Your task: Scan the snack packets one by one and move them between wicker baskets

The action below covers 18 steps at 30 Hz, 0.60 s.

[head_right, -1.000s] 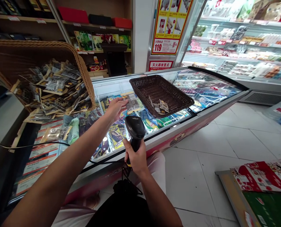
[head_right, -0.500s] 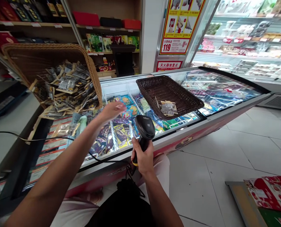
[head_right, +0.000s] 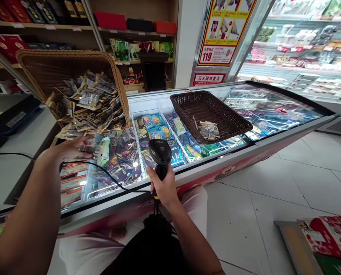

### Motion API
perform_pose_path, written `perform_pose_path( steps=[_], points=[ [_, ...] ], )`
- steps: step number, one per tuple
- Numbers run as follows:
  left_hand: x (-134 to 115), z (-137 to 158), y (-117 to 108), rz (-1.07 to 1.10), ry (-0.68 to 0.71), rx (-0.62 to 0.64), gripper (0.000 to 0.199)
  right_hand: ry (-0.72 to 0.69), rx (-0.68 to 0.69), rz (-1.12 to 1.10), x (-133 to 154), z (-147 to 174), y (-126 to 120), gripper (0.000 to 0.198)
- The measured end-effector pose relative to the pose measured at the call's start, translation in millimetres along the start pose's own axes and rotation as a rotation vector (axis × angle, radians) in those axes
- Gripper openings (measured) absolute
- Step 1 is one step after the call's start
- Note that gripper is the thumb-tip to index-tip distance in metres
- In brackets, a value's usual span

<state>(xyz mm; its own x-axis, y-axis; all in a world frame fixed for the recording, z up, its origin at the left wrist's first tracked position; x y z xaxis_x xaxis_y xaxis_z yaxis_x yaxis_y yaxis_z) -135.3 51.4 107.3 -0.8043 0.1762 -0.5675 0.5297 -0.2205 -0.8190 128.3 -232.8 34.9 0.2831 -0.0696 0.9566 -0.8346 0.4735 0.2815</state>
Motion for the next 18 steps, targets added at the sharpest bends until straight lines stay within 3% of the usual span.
perform_pose_path(
  steps=[2, 5, 7, 12, 18],
  points=[
    [-13, -2, 10, 0.071, 0.052, 0.048, 0.061, 0.007, 0.036, 0.05, 0, -4, -2, 0.055],
    [-40, -3, 34, 0.421, 0.084, 0.075, 0.072, 0.024, 0.122, 0.161, 3, -9, -6, 0.052],
    [-57, -3, 53, 0.655, 0.066, 0.048, 0.066, 0.036, 0.177, 0.223, 6, -10, -8, 0.05],
    [-85, 0, 92, 0.985, 0.001, 0.019, 0.052, 0.059, 0.239, 0.225, 13, -7, -7, 0.049],
    [-101, 1, 103, 1.099, -0.036, 0.054, 0.049, 0.077, 0.255, 0.249, 10, -6, -5, 0.046]
  ],
)
Point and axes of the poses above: each hand's wrist, its own z-axis away from the middle knuckle, its own y-axis out of the palm, x = y × z, the point moved 1 cm from there along -z, towards the middle knuckle, and after that the axes turned 5 degrees about z, right-handed, at the moved point
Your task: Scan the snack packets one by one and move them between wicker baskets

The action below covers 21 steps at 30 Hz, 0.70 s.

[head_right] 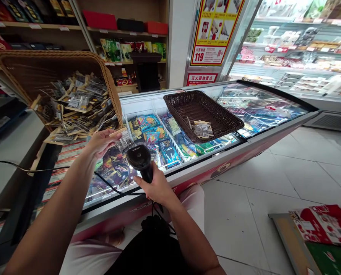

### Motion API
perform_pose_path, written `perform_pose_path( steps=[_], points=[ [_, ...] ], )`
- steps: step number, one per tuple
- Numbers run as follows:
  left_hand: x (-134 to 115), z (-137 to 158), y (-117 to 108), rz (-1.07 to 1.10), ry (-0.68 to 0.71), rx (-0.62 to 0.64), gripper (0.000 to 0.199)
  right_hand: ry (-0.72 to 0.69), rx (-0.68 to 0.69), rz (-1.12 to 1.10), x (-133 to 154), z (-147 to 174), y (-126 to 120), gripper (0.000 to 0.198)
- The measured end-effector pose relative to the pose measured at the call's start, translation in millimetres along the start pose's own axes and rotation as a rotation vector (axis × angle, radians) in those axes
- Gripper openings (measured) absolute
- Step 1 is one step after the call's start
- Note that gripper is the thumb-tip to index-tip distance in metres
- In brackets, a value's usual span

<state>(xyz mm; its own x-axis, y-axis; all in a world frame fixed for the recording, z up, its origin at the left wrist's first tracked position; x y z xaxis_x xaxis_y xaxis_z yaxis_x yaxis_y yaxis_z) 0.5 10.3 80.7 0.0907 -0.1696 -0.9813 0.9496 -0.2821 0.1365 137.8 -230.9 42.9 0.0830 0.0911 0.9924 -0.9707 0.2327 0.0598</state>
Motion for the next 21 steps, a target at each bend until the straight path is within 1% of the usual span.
perform_pose_path(
  steps=[5, 7, 10, 11, 13, 16, 19, 21],
  points=[
    [-3, -1, 11, 0.005, -0.017, 0.004, 0.048, 0.002, -0.007, 0.032, -3, 0, -3, 0.045],
    [-3, -2, 17, 0.038, -0.021, 0.017, 0.046, 0.0, -0.017, 0.02, -5, 0, -5, 0.046],
    [-6, -6, 36, 0.107, -0.021, 0.056, 0.04, -0.009, -0.065, -0.037, -6, 2, -7, 0.047],
    [-7, -8, 48, 0.126, -0.017, 0.072, 0.038, -0.016, -0.094, -0.065, -6, 3, -8, 0.048],
    [-10, -15, 79, 0.155, -0.009, 0.102, 0.035, -0.036, -0.163, -0.126, -5, 6, -10, 0.049],
    [-10, -24, 142, 0.202, -0.012, 0.16, 0.027, -0.072, -0.286, -0.196, -3, 10, -17, 0.05],
    [-8, -25, 205, 0.228, -0.017, 0.258, 0.022, -0.103, -0.379, -0.226, -1, 13, -27, 0.052],
    [-3, -20, 233, 0.226, -0.01, 0.322, 0.018, -0.115, -0.41, -0.228, 0, 14, -33, 0.053]
  ],
)
Point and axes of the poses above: each hand's wrist, its own z-axis away from the middle knuckle, its own y-axis out of the palm, x = y × z, the point moved 1 cm from there along -z, towards the middle knuckle, and after that the axes turned 5 degrees about z, right-handed, at the moved point
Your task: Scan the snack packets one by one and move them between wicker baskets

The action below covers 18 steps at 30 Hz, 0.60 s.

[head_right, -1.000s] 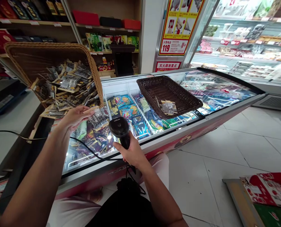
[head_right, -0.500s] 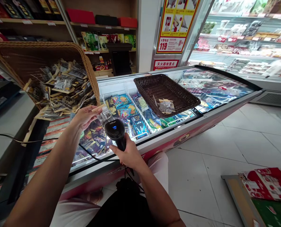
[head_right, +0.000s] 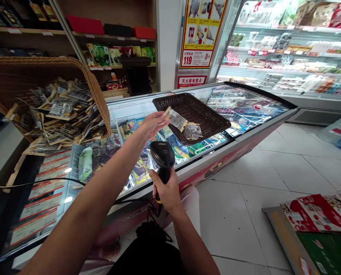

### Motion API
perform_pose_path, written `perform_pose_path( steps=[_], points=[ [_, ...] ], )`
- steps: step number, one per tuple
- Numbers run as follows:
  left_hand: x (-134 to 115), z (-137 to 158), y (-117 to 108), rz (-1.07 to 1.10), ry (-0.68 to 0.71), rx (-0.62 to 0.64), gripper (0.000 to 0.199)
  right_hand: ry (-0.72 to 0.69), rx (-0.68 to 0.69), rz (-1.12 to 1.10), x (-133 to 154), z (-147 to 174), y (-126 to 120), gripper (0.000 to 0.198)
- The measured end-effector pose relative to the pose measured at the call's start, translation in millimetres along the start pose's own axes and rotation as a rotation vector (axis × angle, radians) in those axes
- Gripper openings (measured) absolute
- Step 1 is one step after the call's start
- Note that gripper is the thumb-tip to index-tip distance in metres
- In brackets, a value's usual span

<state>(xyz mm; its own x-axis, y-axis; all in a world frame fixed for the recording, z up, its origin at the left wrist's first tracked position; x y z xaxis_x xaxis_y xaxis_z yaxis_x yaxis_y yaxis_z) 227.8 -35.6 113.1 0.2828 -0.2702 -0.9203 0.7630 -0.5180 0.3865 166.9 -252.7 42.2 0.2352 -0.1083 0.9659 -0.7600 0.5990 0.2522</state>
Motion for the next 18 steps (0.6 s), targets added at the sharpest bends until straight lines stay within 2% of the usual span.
perform_pose_path(
  steps=[2, 3, 5, 7, 9, 11, 12, 13, 14, 15, 16, 18],
  points=[
    [7, 2, 9, -0.026, 0.022, 0.027, 0.018, -0.009, -0.016, 0.0, 1, -2, -4, 0.054],
    [8, 4, 6, -0.047, 0.044, 0.022, 0.017, -0.009, -0.017, -0.002, 0, -2, -6, 0.054],
    [6, 12, -13, -0.101, 0.104, -0.026, 0.014, -0.005, -0.006, -0.012, -1, -4, -6, 0.055],
    [-4, 23, -46, -0.163, 0.186, -0.123, 0.011, 0.006, 0.014, -0.024, -5, -5, -2, 0.055],
    [-19, 37, -88, -0.259, 0.306, -0.268, 0.011, 0.022, 0.04, -0.027, -8, -5, 4, 0.054],
    [-38, 55, -132, -0.604, 0.569, -0.516, 0.016, 0.041, 0.077, -0.021, -11, -5, 12, 0.054],
    [-47, 63, -153, -0.755, 0.649, -0.663, 0.025, 0.049, 0.098, -0.018, -12, -4, 16, 0.054],
    [-55, 70, -172, -0.886, 0.673, -0.788, 0.037, 0.055, 0.115, -0.015, -12, -4, 20, 0.054],
    [-61, 76, -190, -0.993, 0.641, -0.85, 0.049, 0.06, 0.131, -0.012, -12, -3, 24, 0.055],
    [-66, 80, -205, -1.074, 0.578, -0.857, 0.057, 0.064, 0.141, -0.008, -12, -2, 28, 0.055],
    [-70, 83, -218, -1.132, 0.495, -0.834, 0.056, 0.067, 0.148, -0.002, -12, -1, 31, 0.055],
    [-75, 86, -238, -1.193, 0.344, -0.768, 0.034, 0.072, 0.153, 0.012, -12, 1, 35, 0.054]
  ],
)
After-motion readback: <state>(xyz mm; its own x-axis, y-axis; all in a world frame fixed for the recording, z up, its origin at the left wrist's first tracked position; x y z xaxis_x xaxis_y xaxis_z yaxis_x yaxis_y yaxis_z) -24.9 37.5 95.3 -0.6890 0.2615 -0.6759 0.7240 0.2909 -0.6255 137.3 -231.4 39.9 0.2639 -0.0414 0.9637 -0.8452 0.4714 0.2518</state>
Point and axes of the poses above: each hand's wrist, its own z-axis away from the middle knuckle, its own y-axis out of the palm, x = y × z, the point moved 1 cm from there along -z, towards the middle knuckle, and after that the axes turned 5 degrees about z, right-handed, at the moved point
